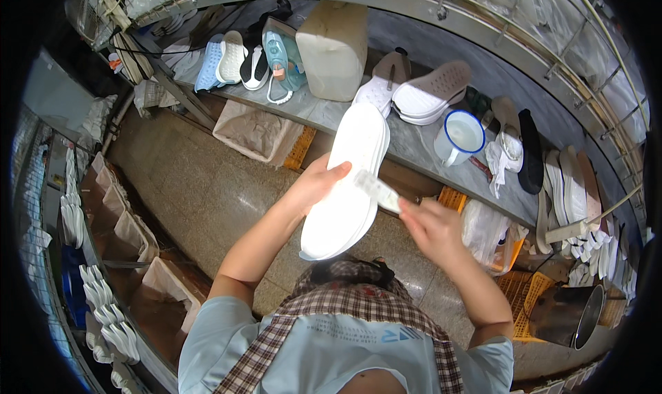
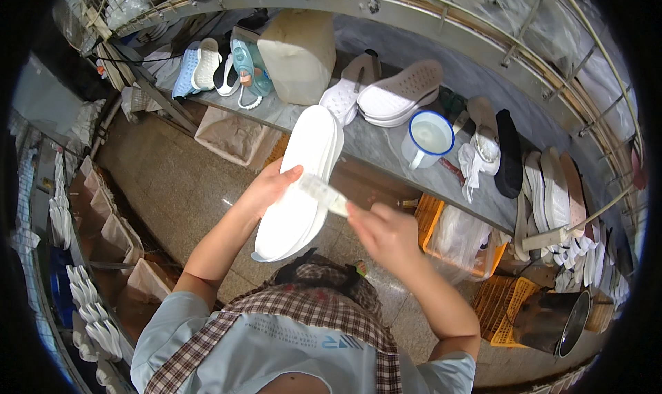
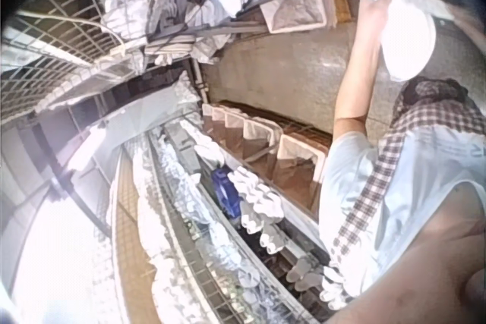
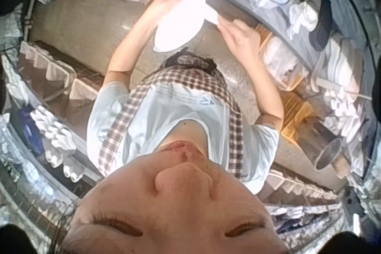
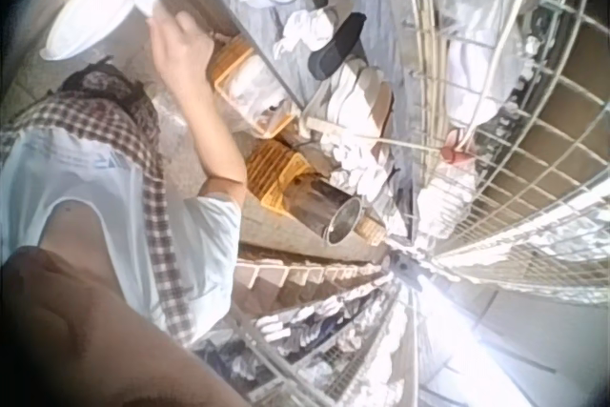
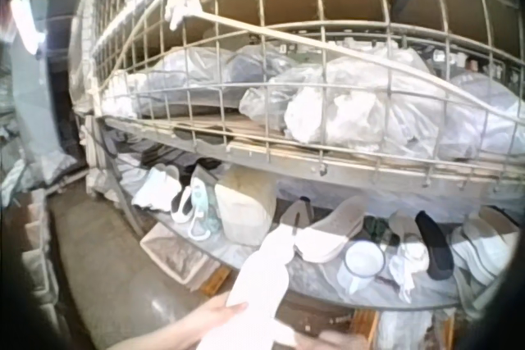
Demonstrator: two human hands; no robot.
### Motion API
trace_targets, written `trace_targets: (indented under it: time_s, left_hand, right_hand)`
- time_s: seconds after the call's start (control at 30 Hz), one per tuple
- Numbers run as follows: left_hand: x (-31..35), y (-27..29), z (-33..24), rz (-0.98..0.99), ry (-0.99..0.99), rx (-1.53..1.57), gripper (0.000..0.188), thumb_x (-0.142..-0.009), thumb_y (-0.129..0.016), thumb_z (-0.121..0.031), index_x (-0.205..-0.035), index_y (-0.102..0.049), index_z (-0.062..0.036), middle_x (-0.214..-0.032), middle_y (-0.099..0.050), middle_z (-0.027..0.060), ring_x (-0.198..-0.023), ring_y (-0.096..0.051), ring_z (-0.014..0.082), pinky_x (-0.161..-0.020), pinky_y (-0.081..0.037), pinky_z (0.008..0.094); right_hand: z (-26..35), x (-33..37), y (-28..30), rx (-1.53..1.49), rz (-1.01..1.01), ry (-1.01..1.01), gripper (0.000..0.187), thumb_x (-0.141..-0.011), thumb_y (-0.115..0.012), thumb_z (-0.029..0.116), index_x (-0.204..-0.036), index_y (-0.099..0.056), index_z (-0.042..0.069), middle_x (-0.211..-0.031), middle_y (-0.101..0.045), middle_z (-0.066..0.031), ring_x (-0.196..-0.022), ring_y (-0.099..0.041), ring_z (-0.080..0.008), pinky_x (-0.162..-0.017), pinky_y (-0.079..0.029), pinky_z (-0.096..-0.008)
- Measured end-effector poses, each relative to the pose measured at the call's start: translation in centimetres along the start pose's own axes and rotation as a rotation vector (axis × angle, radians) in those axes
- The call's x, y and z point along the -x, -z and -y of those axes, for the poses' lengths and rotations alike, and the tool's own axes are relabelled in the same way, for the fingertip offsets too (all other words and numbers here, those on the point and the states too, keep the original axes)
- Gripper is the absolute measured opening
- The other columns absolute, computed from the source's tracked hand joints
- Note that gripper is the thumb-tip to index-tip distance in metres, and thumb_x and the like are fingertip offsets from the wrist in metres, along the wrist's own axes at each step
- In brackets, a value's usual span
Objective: The person picks up white slippers from a shelf, inspects them, and scrubs the soles with a brush. They repeatedly handle multiple slippers, turning them over and cleaning the bottom surfaces before placing them back on the shelf.
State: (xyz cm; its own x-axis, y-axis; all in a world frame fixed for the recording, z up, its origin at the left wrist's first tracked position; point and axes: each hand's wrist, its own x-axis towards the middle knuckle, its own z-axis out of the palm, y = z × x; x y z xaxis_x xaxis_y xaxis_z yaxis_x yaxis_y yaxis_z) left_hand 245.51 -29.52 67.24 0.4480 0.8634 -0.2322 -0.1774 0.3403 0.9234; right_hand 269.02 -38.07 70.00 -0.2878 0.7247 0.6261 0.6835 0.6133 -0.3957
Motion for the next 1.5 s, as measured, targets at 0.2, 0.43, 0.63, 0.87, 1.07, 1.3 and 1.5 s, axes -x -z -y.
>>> trace_targets:
  time_s: [0.2, 0.43, 0.63, 0.87, 1.07, 1.3, 1.5]
  left_hand:
    - [0.2, 0.2, -0.3, 0.033, -0.031, -0.021, 0.048, -0.092, -0.056, -0.023, -0.126, -0.041, 0.0069, -0.108, -0.058, 0.0098, -0.093, -0.057, 0.0142, -0.081, -0.048, 0.0286]
    - [0.1, 0.3, 0.7, 0.058, 0.015, 0.031, 0.045, -0.093, -0.054, -0.024, -0.125, -0.041, 0.0059, -0.108, -0.058, 0.0105, -0.092, -0.059, 0.0158, -0.078, -0.050, 0.0289]
    - [-0.1, -0.2, 3.4, 0.151, 0.212, 0.205, 0.039, -0.096, -0.048, -0.029, -0.119, -0.049, 0.0026, -0.099, -0.062, 0.0059, -0.082, -0.060, 0.0111, -0.071, -0.051, 0.0270]
    - [0.1, 0.7, 4.1, 0.044, 0.052, 0.228, 0.035, -0.096, -0.046, -0.027, -0.118, -0.051, 0.0003, -0.096, -0.062, 0.0034, -0.078, -0.059, 0.0095, -0.066, -0.050, 0.0254]
    - [0.8, 0.4, 4.9, 0.050, 0.020, 0.228, 0.036, -0.095, -0.049, -0.024, -0.122, -0.048, 0.0003, -0.098, -0.062, 0.0040, -0.082, -0.060, 0.0105, -0.069, -0.050, 0.0243]
    - [1.2, 0.5, 4.2, 0.053, 0.172, 0.080, 0.038, -0.098, -0.042, -0.024, -0.127, -0.042, 0.0011, -0.103, -0.059, 0.0031, -0.087, -0.058, 0.0093, -0.074, -0.050, 0.0260]
    - [1.3, 1.2, 4.7, 0.096, 0.090, 0.141, 0.040, -0.098, -0.043, -0.023, -0.131, -0.039, 0.0005, -0.112, -0.057, 0.0064, -0.096, -0.057, 0.0114, -0.081, -0.049, 0.0270]
  right_hand:
    - [-0.2, 0.6, -0.6, 0.019, 0.000, 0.050, 0.024, -0.079, -0.068, 0.017, -0.102, -0.069, 0.011, -0.058, -0.047, -0.0030, -0.042, -0.045, -0.0158, -0.037, -0.034, -0.0301]
    - [-0.5, 1.5, -1.0, 0.066, 0.080, -0.168, 0.022, -0.079, -0.068, 0.016, -0.101, -0.069, 0.011, -0.056, -0.048, -0.0040, -0.043, -0.047, -0.0172, -0.038, -0.036, -0.0310]
    - [-0.5, -1.2, -0.7, 0.023, 0.004, -0.070, 0.020, -0.079, -0.068, 0.014, -0.098, -0.070, 0.010, -0.063, -0.056, -0.0053, -0.049, -0.052, -0.0175, -0.043, -0.041, -0.0307]
    - [0.1, -0.9, 0.2, -0.176, -0.006, -0.012, 0.025, -0.079, -0.069, 0.015, -0.104, -0.069, 0.010, -0.065, -0.056, -0.0049, -0.052, -0.054, -0.0143, -0.045, -0.043, -0.0288]
    - [1.3, -0.2, -0.9, -0.008, 0.069, -0.174, 0.024, -0.079, -0.068, 0.011, -0.103, -0.069, 0.007, -0.061, -0.055, -0.0069, -0.047, -0.050, -0.0167, -0.041, -0.039, -0.0300]
    - [0.6, 0.2, -1.0, 0.012, 0.007, -0.191, 0.021, -0.081, -0.067, 0.018, -0.102, -0.069, 0.014, -0.061, -0.055, -0.0052, -0.044, -0.050, -0.0175, -0.038, -0.039, -0.0309]
    - [1.0, 0.5, -1.5, -0.082, 0.110, -0.068, 0.021, -0.081, -0.067, 0.014, -0.100, -0.069, 0.006, -0.060, -0.056, -0.0062, -0.047, -0.051, -0.0137, -0.040, -0.039, -0.0282]
